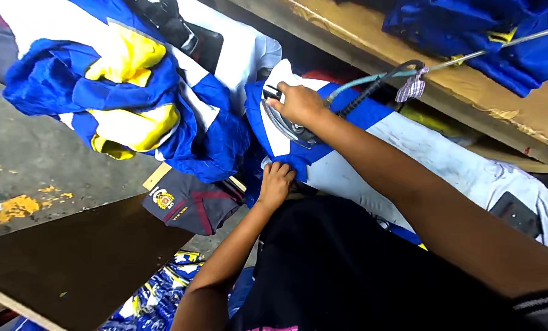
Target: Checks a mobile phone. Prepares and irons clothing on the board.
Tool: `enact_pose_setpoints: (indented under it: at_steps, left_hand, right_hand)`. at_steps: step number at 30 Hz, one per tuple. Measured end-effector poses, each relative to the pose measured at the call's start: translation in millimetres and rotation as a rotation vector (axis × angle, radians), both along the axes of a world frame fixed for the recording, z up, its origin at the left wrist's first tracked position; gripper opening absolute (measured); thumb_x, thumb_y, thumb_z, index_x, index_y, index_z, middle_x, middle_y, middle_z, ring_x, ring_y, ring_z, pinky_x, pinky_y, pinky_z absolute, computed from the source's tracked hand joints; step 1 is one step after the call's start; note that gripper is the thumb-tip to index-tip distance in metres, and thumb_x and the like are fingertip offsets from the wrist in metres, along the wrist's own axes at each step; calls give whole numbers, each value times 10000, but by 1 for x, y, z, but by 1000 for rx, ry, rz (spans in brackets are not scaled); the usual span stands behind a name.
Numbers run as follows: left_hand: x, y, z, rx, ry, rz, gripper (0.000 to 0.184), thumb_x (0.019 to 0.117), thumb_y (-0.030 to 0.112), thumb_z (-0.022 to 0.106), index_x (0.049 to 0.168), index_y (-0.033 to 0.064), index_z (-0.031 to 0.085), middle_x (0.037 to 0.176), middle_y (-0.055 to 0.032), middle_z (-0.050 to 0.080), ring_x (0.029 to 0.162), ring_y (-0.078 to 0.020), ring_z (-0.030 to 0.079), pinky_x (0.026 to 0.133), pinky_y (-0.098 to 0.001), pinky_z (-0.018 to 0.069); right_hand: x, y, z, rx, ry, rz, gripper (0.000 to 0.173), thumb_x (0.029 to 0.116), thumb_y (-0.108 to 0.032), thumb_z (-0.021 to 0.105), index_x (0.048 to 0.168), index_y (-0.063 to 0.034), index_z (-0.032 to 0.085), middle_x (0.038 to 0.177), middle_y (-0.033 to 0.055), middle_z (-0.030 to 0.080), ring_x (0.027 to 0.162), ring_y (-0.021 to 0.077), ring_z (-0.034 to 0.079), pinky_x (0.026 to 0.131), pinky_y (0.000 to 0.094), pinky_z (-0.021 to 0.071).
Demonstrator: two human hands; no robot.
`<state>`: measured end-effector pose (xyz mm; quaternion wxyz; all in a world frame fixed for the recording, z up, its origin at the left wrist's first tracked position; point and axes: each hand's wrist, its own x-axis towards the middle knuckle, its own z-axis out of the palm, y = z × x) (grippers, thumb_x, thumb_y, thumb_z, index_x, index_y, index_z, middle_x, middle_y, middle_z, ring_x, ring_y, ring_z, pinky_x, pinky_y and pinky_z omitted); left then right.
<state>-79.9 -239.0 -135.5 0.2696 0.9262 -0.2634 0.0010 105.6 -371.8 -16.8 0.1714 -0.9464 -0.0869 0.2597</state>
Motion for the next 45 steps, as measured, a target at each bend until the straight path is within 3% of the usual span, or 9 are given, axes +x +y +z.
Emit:
enact_pose_setpoints:
  at_steps: [9, 15, 18, 20, 26, 30, 36, 40, 45]
  left_hand:
    - [-3, 0, -5, -27, -14, 36, 225, 881, -65, 638, 979, 68, 791, 1013, -141, 726, 1055, -378, 661, 949, -586, 468]
    - [4, -1, 11, 8, 153, -24, 163, 892, 7, 648, 975, 42, 783, 1056, -170, 721, 1107, -401, 649, 999, -629, 444]
    - [32, 4, 43, 19, 448, -62, 263, 946, 168, 636, 1144, 49, 763, 1213, -193, 685, 1245, -400, 573, 1079, -639, 350]
    - [68, 7, 48, -21, 409, 14, 317, 1017, 221, 592, 1257, 55, 717, 1316, -213, 652, 1298, -425, 547, 1098, -661, 351]
    - [186, 37, -32, -5, 184, 234, 464, 1095, 312, 391, 1512, 156, 526, 1638, -212, 340, 1485, -479, 326, 1097, -732, 286]
    - [188, 48, -58, -175, 203, 248, 481, 1096, 337, 362, 1506, 154, 536, 1651, -228, 300, 1491, -454, 332, 1152, -679, 269]
    - [194, 54, -55, -244, 306, 231, 507, 1097, 383, 343, 1514, 163, 527, 1669, -211, 265, 1506, -451, 293, 1153, -696, 241]
    - [198, 58, -46, -302, 410, 222, 503, 1095, 352, 344, 1503, 126, 534, 1667, -223, 256, 1532, -420, 253, 1224, -606, 197]
    - [204, 58, -36, -385, 476, 229, 434, 1102, 214, 383, 1465, 47, 551, 1627, -256, 311, 1516, -382, 302, 1236, -513, 246]
  right_hand:
    - [-114, -107, -13, -14, -79, 184, 530, 1040, -465, 563, 1386, -68, 619, 1053, 244, 730, 951, 464, 718, 769, 644, 549]
    - [-101, -85, -12, -2, -65, 119, 541, 1044, -492, 552, 1385, -78, 616, 1105, 224, 729, 1003, 438, 716, 815, 628, 549]
    - [-105, -86, -10, -4, -67, 81, 542, 1042, -489, 562, 1390, -78, 618, 1103, 223, 730, 998, 431, 717, 813, 629, 551]
    - [-113, -95, -10, -16, -45, 59, 541, 1042, -488, 561, 1399, -84, 610, 1096, 228, 727, 997, 438, 714, 815, 637, 550]
    - [-126, -101, -11, -35, -46, 6, 547, 1043, -484, 559, 1406, -77, 611, 1084, 238, 728, 985, 448, 714, 806, 630, 550]
    - [-107, -76, -11, -13, -63, -31, 524, 1047, -481, 552, 1382, -85, 627, 1089, 231, 732, 999, 441, 716, 810, 636, 547]
    - [-59, -32, -4, -11, 10, -18, 530, 1061, -528, 489, 1366, -111, 608, 1074, 211, 727, 1039, 417, 704, 845, 620, 533]
    - [-76, -50, -6, 17, -21, 26, 520, 1061, -490, 510, 1361, -78, 615, 1045, 224, 728, 1011, 430, 709, 835, 625, 538]
    - [-81, -54, -6, -12, -34, 6, 521, 1059, -477, 522, 1357, -60, 614, 1041, 233, 726, 995, 447, 708, 813, 635, 537]
